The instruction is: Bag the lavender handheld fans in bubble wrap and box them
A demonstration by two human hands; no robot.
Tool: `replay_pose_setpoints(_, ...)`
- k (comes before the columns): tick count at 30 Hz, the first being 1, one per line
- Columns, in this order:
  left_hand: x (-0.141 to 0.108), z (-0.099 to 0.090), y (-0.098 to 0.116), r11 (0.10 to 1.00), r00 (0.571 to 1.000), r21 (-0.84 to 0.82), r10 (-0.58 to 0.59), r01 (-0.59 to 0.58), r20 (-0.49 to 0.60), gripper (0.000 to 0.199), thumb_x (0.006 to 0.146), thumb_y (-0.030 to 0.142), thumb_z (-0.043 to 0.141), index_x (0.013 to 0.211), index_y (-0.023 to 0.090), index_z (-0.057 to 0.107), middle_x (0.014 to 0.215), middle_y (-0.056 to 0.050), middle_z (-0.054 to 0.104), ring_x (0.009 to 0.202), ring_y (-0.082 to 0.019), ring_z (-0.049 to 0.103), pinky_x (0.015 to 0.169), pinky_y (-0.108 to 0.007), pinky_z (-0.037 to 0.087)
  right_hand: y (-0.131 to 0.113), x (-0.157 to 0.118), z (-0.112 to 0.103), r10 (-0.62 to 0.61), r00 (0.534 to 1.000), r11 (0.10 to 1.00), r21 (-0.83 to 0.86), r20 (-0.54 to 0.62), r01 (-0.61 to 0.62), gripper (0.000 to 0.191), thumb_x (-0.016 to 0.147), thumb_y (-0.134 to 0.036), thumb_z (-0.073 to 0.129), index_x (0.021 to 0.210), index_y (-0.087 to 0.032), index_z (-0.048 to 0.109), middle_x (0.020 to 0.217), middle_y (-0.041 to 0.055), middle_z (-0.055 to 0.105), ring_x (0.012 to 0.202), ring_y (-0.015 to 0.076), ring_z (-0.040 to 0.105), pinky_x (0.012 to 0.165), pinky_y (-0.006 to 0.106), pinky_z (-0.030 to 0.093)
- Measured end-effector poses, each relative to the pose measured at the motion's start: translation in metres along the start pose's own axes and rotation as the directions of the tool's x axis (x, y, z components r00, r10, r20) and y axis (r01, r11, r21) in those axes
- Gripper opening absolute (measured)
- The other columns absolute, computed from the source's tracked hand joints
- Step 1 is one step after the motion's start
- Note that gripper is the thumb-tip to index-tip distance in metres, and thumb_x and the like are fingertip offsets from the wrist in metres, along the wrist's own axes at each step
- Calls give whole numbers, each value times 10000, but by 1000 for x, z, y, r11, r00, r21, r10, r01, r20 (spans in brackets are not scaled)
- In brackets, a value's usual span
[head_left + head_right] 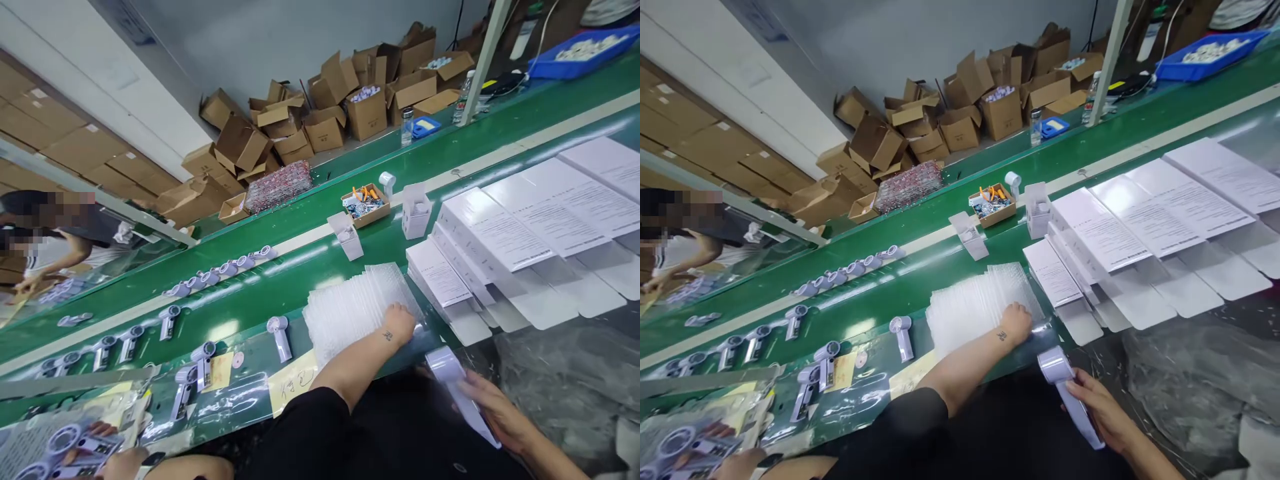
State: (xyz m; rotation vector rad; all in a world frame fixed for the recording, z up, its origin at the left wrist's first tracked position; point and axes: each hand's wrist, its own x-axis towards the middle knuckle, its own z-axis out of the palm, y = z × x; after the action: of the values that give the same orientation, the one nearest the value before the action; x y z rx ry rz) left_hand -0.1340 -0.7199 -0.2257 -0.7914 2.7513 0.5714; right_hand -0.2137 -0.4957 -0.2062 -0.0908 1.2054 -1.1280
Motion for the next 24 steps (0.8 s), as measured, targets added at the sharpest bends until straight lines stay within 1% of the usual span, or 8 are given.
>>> replay_pose_setpoints(4, -3, -19, -8, 993, 994, -49, -107, 106, -19, 168, 787, 213, 564, 885, 125, 668, 912, -159, 650, 841, -275, 587, 682, -361, 457, -19, 8, 8, -31, 994, 998, 60, 107, 25, 637, 716, -379, 679, 1305, -353, 437, 1136, 52, 631, 970, 253, 623, 796, 398, 525)
replay_pose_setpoints(6, -11, -31, -13, 961, 987, -226, -160, 159, 12, 162, 775, 278, 602, 852, 157, 679, 875, -96, 673, 812, -231, 601, 698, -323, 462, -34, 13, 21, -61, 988, 994, 101, 145, 47, 698, 707, -327, 703, 1323, -349, 375, 1129, 40, 622, 954, 229, 622, 760, 377, 531)
replay_pose_setpoints(9, -29, -44, -18, 786, 984, -593, -163, 175, 75, 115, 736, 216, 618, 806, 174, 698, 821, -14, 687, 809, -161, 603, 764, -259, 450, -54, 23, 41, -80, 982, 983, 179, 173, 48, 730, 706, -287, 710, 1325, -348, 327, 1004, 20, 635, 903, 217, 630, 692, 352, 544)
replay_pose_setpoints(12, -52, -50, -20, 593, 970, -783, -237, 190, 56, 154, 713, 137, 569, 785, 148, 705, 749, 3, 675, 738, -132, 583, 729, -240, 444, -68, 33, 57, -78, 967, 978, 205, 241, 28, 547, 756, -294, 665, 1247, -298, 422, 894, 24, 624, 860, 212, 631, 583, 300, 542)
replay_pose_setpoints(16, -77, -57, -18, 399, 872, -904, -485, 152, -67, 159, 732, 209, 578, 792, 110, 688, 649, -22, 624, 575, -114, 512, 597, -249, 427, -76, 39, 68, -46, 971, 992, 124, 236, 17, 369, 759, -296, 666, 1090, -235, 515, 881, 36, 615, 818, 206, 626, 507, 282, 537)
replay_pose_setpoints(18, -89, -61, -15, 524, 853, -852, -448, 8, -268, 158, 757, 233, 572, 792, 128, 685, 665, -35, 618, 615, -128, 519, 626, -267, 432, -76, 36, 73, -2, 979, 997, 72, 206, -14, 319, 754, -305, 673, 1022, -215, 525, 844, 36, 614, 792, 200, 623, 490, 278, 536)
replay_pose_setpoints(20, -100, -64, -11, 722, 835, -673, -265, -160, -483, 153, 786, 220, 545, 790, 153, 683, 678, -43, 611, 682, -147, 523, 668, -283, 431, -75, 30, 78, 28, 982, 998, 49, 187, -38, 292, 754, -313, 675, 977, -210, 517, 798, 27, 611, 771, 191, 621, 487, 273, 536)
replay_pose_setpoints(24, -120, -67, -4, 871, 756, -367, 7, -326, -655, 202, 843, 184, 450, 817, 166, 650, 627, -38, 549, 655, -154, 480, 609, -279, 419, -77, 15, 90, 4, 982, 999, 50, 187, -13, 426, 710, -299, 717, 1060, -262, 478, 910, 4, 616, 737, 173, 631, 476, 273, 540)
